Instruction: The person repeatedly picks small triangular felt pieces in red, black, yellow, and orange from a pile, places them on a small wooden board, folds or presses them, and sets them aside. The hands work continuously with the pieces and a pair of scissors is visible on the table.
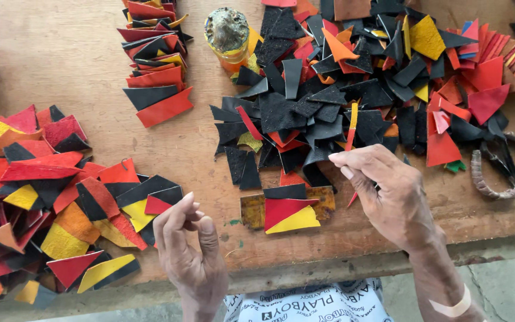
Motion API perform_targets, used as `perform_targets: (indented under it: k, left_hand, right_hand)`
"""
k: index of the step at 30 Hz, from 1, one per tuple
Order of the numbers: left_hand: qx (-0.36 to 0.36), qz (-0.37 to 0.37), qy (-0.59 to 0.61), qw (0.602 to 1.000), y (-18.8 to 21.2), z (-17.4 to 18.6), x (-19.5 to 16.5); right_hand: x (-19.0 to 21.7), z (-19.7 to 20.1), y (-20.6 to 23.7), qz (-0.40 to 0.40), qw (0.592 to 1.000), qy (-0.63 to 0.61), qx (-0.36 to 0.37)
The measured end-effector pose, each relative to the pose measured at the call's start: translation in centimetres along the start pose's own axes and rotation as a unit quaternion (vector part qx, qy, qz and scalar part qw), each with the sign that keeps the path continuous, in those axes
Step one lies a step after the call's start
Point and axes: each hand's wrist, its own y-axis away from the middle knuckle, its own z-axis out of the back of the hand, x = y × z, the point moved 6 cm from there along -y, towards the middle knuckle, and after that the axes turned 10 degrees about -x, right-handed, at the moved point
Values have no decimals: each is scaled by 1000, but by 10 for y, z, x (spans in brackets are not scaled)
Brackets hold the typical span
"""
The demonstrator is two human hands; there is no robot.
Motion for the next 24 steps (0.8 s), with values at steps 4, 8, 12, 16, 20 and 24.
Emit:
perform_targets:
  k: [4, 8, 12, 16, 20, 24]
  left_hand:
    - [22, -9, -25, 999, -1, -10, -4]
    - [128, -108, -138, 976, 9, -42, -21]
    - [186, -88, -179, 962, 14, -58, -26]
    - [195, -95, -162, 963, 16, -63, -33]
    - [215, -74, -116, 967, 21, -67, -32]
    - [212, -54, -47, 975, 19, -68, -28]
  right_hand:
    - [5, -13, -3, 2, 999, -31, 20]
    - [20, -37, -1, 65, 996, -14, 62]
    - [26, -52, 2, 75, 994, 8, 84]
    - [27, -58, 4, 69, 993, 7, 95]
    - [24, -55, 2, 17, 990, -84, 116]
    - [12, -39, -2, -161, 908, -340, 183]
